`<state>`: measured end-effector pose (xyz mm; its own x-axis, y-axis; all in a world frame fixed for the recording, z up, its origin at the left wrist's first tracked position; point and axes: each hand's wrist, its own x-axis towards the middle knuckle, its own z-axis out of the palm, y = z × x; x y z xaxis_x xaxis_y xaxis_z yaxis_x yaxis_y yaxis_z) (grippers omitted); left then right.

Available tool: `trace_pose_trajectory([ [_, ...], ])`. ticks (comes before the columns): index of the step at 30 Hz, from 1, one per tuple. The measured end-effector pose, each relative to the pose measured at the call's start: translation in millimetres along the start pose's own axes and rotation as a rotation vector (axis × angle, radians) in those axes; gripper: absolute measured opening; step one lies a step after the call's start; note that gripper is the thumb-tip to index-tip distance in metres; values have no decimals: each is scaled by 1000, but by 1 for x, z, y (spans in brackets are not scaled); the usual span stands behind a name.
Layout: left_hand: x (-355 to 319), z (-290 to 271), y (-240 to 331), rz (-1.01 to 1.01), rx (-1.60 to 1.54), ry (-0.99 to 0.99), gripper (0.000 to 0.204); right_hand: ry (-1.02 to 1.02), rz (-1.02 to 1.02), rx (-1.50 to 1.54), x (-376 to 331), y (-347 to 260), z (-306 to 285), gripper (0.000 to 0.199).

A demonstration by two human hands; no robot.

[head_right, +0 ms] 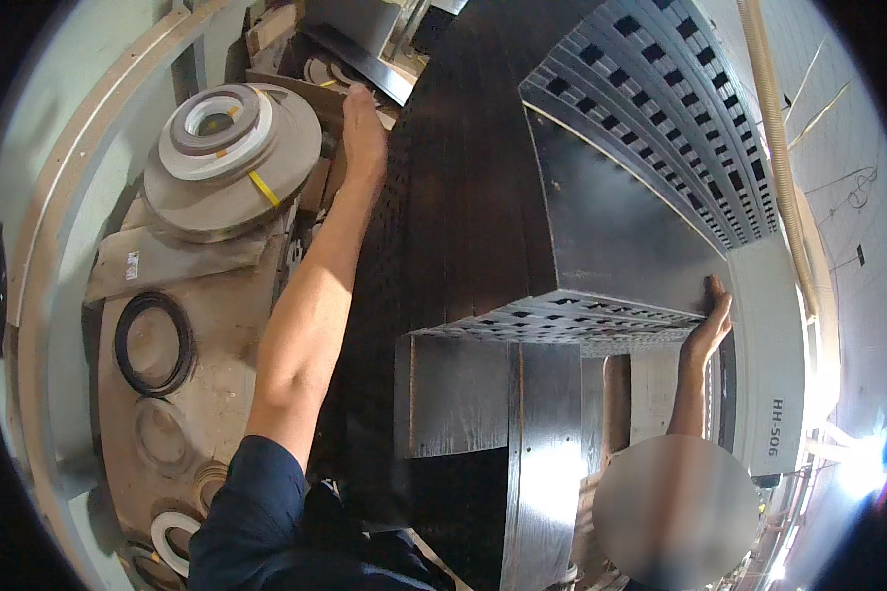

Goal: The person picks up black rectangular panels from a roller conveyor, turns them over, and stacks them on a growing pile. The person repeats this process for several panels, handling each one individually.

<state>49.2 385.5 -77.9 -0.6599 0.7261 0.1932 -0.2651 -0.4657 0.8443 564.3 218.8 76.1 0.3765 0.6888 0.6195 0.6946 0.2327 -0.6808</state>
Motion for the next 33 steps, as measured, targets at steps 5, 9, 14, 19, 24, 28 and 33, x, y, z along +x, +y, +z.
trace_pose_trajectory([
  [5,-37,18,6,0,234,-225,66,-8,-30,73,0,-3,12,58],
  [9,-44,27,58,141,-17,-252,68,37,-38,40,0,0,3,56],
  [14,-70,44,98,191,158,-348,69,26,-140,-26,2,-9,17,56],
  [19,-101,27,143,369,147,-338,65,30,-241,-122,3,0,7,51],
  [24,-159,4,211,934,233,-621,52,50,-199,-72,-7,-20,17,39],
  [28,-175,11,231,1075,567,-757,39,127,-252,-237,-3,-21,10,39],
  [33,-192,32,222,1101,646,-774,35,141,-165,-443,-9,-28,-13,42],
])
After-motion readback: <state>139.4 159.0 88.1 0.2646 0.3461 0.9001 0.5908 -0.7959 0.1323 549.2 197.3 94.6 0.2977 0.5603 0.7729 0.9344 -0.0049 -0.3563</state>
